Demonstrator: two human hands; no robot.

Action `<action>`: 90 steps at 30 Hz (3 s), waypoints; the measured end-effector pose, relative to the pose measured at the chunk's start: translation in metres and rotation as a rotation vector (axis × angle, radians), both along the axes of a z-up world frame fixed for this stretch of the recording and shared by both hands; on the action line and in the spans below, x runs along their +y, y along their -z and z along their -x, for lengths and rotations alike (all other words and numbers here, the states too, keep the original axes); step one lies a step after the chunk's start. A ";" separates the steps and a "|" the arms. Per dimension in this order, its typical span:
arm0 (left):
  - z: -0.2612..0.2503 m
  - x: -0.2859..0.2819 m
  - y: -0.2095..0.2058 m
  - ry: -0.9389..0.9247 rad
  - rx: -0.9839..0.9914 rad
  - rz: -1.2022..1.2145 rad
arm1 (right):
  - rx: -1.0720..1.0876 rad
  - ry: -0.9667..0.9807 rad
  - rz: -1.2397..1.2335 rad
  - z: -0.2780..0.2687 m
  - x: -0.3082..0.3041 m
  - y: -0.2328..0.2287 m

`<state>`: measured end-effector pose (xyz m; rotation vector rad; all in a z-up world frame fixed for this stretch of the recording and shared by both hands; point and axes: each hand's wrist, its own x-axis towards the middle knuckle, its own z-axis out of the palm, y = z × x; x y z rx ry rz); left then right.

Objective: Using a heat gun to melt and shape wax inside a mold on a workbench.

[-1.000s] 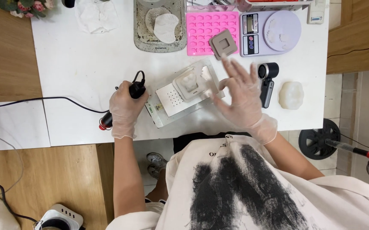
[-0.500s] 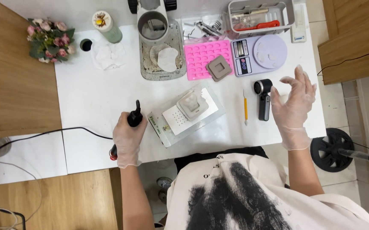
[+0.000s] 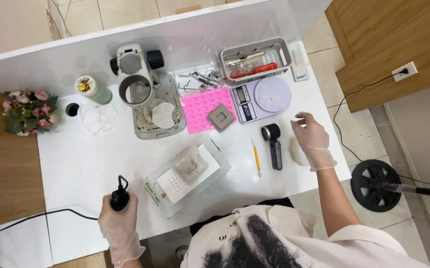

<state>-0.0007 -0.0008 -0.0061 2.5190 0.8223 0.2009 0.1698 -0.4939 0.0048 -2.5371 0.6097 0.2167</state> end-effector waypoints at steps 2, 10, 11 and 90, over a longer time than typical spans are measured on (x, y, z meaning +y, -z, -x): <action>-0.001 -0.008 -0.010 -0.044 -0.003 0.036 | 0.021 -0.027 0.002 -0.017 -0.014 0.007; -0.003 -0.050 -0.042 -0.143 -0.067 -0.074 | 0.071 -0.170 -0.040 -0.085 -0.047 0.059; -0.003 -0.055 -0.044 -0.129 -0.080 -0.117 | 0.055 -0.193 -0.050 -0.091 -0.048 0.065; -0.010 -0.105 -0.066 -0.421 -0.433 0.110 | -0.012 -0.236 -0.976 -0.041 -0.012 0.010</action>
